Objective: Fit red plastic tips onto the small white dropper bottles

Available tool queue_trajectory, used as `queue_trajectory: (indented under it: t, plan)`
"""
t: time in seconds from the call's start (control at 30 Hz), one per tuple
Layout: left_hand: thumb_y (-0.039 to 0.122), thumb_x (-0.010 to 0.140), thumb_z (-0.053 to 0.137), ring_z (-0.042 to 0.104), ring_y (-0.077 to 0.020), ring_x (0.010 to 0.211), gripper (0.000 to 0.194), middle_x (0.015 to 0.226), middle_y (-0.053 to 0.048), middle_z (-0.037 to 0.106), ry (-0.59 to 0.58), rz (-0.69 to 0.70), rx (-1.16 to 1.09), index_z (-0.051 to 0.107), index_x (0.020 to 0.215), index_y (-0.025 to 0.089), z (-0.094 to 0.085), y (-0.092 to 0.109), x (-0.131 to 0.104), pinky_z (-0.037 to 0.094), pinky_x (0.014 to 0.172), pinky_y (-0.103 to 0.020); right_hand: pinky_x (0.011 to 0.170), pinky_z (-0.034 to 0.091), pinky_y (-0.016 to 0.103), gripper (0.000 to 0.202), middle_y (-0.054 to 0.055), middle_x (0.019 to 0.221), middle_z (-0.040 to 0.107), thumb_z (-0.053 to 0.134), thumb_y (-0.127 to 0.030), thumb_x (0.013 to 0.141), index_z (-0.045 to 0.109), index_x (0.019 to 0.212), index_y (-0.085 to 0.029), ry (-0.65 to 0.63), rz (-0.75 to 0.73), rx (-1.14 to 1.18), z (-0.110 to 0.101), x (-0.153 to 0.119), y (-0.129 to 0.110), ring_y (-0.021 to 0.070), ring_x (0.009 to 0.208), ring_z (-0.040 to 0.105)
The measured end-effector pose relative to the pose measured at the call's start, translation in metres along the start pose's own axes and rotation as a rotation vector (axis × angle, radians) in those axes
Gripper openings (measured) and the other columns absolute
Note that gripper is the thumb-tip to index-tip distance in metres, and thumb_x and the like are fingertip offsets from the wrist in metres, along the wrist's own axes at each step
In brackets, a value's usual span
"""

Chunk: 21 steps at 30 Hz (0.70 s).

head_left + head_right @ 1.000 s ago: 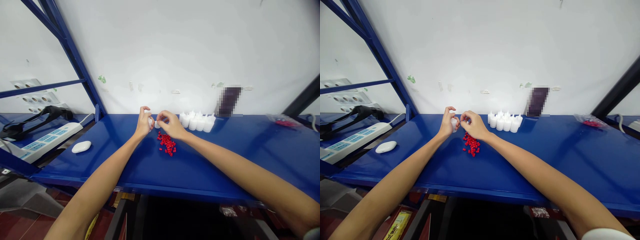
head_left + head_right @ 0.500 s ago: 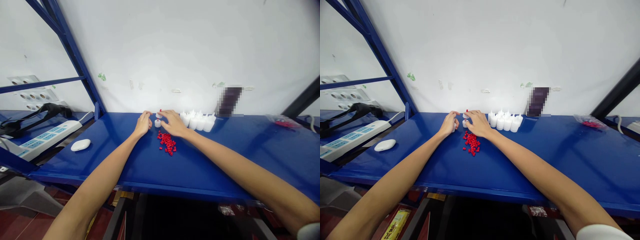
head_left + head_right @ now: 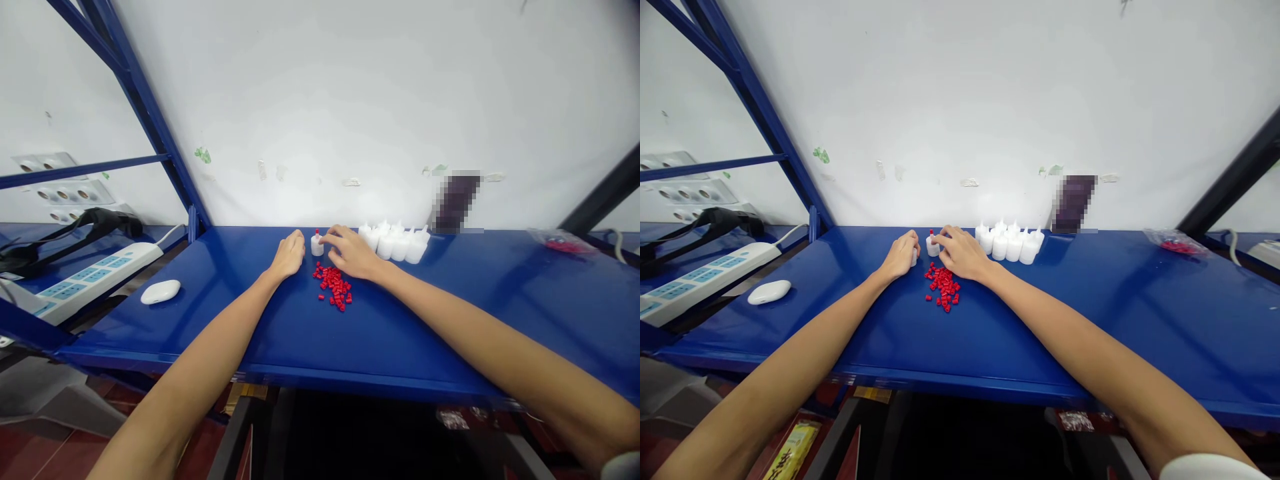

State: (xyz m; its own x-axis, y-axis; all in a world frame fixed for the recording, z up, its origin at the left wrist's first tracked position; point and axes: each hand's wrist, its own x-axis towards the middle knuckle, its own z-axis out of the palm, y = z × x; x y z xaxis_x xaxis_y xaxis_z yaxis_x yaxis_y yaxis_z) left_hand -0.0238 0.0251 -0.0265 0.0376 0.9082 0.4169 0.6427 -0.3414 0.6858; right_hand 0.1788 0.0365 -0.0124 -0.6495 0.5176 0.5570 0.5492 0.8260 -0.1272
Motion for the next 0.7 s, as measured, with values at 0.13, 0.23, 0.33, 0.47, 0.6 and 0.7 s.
queue_trajectory:
  t: [0.13,0.23,0.33,0.47,0.6,0.7]
  plan:
    - [0.033,0.096,0.031,0.052,-0.0130,0.053,0.018,0.061,0.004,0.054,0.001,-0.073,-0.069,0.038,0.085,0.022,0.001,-0.003,0.001,0.037,0.059,-0.026,0.082,0.045,0.031,0.030,0.006,0.099,0.069,0.049,-0.014,0.091,0.070,0.112,-0.020,-0.200,-0.121,0.155,-0.004,0.002,0.006,0.0180,0.088,0.062]
    - [0.038,0.098,0.032,0.052,-0.0123,0.053,0.023,0.059,0.005,0.053,0.015,-0.010,-0.035,0.040,0.085,0.022,0.000,-0.002,0.001,0.039,0.062,-0.026,0.081,0.045,0.031,0.033,0.007,0.106,0.068,0.048,-0.015,0.095,0.070,0.118,-0.022,-0.312,-0.178,0.136,-0.002,0.007,0.010,0.0192,0.092,0.062]
    - [0.036,0.098,0.030,0.051,-0.0127,0.053,0.030,0.056,0.003,0.053,0.069,0.083,0.009,0.043,0.076,0.021,-0.003,0.000,0.001,0.039,0.062,-0.026,0.081,0.045,0.032,0.032,0.008,0.110,0.066,0.047,-0.018,0.096,0.071,0.116,-0.025,-0.376,-0.180,0.096,0.003,0.011,0.010,0.0212,0.096,0.062]
    - [0.031,0.092,0.024,0.050,-0.0135,0.046,0.033,0.051,0.001,0.052,0.046,0.041,-0.062,0.044,0.067,0.020,-0.007,0.004,0.002,0.040,0.056,-0.026,0.080,0.046,0.033,0.024,0.008,0.107,0.067,0.055,-0.023,0.094,0.074,0.108,-0.024,-0.367,-0.157,0.081,0.007,0.013,0.009,0.0225,0.097,0.063]
    - [0.041,0.090,0.022,0.051,-0.0138,0.041,0.037,0.048,0.003,0.052,-0.036,-0.041,-0.172,0.047,0.071,0.020,-0.006,0.006,0.003,0.040,0.049,-0.024,0.079,0.047,0.031,0.016,0.006,0.094,0.073,0.060,-0.017,0.088,0.075,0.091,-0.019,-0.237,-0.054,0.192,0.008,0.013,0.006,0.0194,0.085,0.066]
    - [0.044,0.090,0.022,0.051,-0.0130,0.039,0.038,0.047,0.004,0.053,-0.086,-0.061,-0.255,0.049,0.078,0.021,-0.002,0.009,0.002,0.040,0.045,-0.022,0.078,0.050,0.031,0.012,0.005,0.087,0.075,0.064,-0.021,0.085,0.075,0.087,-0.017,0.020,0.169,0.475,0.008,0.015,0.000,0.0178,0.079,0.068]
